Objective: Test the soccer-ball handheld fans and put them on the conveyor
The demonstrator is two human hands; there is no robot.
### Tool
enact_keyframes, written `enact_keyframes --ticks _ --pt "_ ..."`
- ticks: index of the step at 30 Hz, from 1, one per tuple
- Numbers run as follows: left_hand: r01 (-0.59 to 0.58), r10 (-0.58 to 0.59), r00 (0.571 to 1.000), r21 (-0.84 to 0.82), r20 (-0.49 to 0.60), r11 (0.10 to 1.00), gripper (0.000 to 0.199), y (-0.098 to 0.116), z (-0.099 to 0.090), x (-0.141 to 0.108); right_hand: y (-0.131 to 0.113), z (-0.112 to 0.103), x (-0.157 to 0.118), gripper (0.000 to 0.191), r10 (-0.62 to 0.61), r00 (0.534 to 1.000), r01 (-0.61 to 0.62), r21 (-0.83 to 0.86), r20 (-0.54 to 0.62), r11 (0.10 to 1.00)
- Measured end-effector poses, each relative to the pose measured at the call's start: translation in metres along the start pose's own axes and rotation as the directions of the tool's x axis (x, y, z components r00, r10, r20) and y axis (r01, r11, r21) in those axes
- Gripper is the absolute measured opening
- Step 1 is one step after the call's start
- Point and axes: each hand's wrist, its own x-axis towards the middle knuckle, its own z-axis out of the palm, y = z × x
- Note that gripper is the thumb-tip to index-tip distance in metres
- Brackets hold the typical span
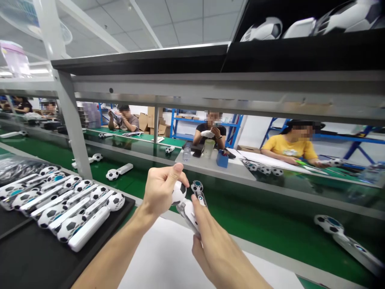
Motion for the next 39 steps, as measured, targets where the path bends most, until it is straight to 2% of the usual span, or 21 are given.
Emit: enact_keyframes --ticks 4,9,16,19,21,22,23,25,27,28,31,37,39 --pt "0.073 -0.072 0.997 0.064 -0.013 0.995 0.058 0.000 0.001 0.001 0.001 -0.008 -0.002 0.095 -0.003 0.996 -0.003 0.075 0.085 0.997" --pt "0.178 -0.179 0.984 0.167 -0.009 0.970 0.061 -0.001 0.002 0.003 0.000 -0.002 0.001 0.078 0.079 0.983 -0.113 0.205 0.165 0.972" --pt "0.196 -0.197 0.980 0.219 -0.020 0.956 0.064 0.001 0.001 0.003 -0.001 0.005 0.001 0.076 0.122 0.971 -0.174 0.256 0.207 0.951" --pt "0.257 -0.267 0.964 0.237 0.011 0.937 0.065 0.000 0.001 0.005 0.000 0.005 -0.001 0.073 0.156 0.950 -0.245 0.341 0.269 0.908" --pt "0.311 -0.325 0.945 0.219 0.033 0.925 0.063 -0.002 0.000 0.009 0.000 0.006 -0.002 0.071 0.177 0.941 -0.296 0.445 0.289 0.845" --pt "0.328 -0.340 0.940 0.183 0.039 0.927 0.061 -0.002 -0.001 0.010 0.000 0.006 -0.002 0.069 0.191 0.938 -0.323 0.526 0.289 0.787" --pt "0.346 -0.354 0.934 0.125 0.050 0.930 0.058 -0.002 -0.002 0.012 -0.001 0.005 -0.002 0.067 0.206 0.935 -0.347 0.623 0.289 0.701" --pt "0.387 -0.381 0.916 -0.030 0.123 0.921 0.049 0.002 -0.003 0.013 -0.004 0.001 -0.001 0.065 0.240 0.930 -0.362 0.812 0.279 0.458" --pt "0.439 -0.390 0.883 -0.163 0.261 0.884 0.041 0.008 -0.002 0.011 -0.009 -0.007 0.000 0.066 0.271 0.928 -0.321 0.920 0.258 0.223" --pt "0.457 -0.380 0.865 -0.200 0.329 0.867 0.040 0.012 -0.001 0.009 -0.012 -0.011 0.001 0.067 0.287 0.927 -0.293 0.944 0.242 0.151" --pt "0.449 -0.330 0.851 -0.240 0.409 0.861 0.037 0.023 0.005 0.002 -0.018 -0.023 0.001 0.071 0.310 0.922 -0.268 0.961 0.233 0.073" --pt "0.436 -0.343 0.872 -0.237 0.348 0.868 0.031 0.026 0.010 -0.001 -0.017 -0.027 -0.001 0.072 0.285 0.920 -0.307 0.947 0.269 0.097" --pt "0.429 -0.343 0.878 -0.234 0.333 0.873 0.031 0.025 0.008 -0.002 -0.018 -0.025 0.001 0.070 0.282 0.921 -0.302 0.950 0.269 0.079"
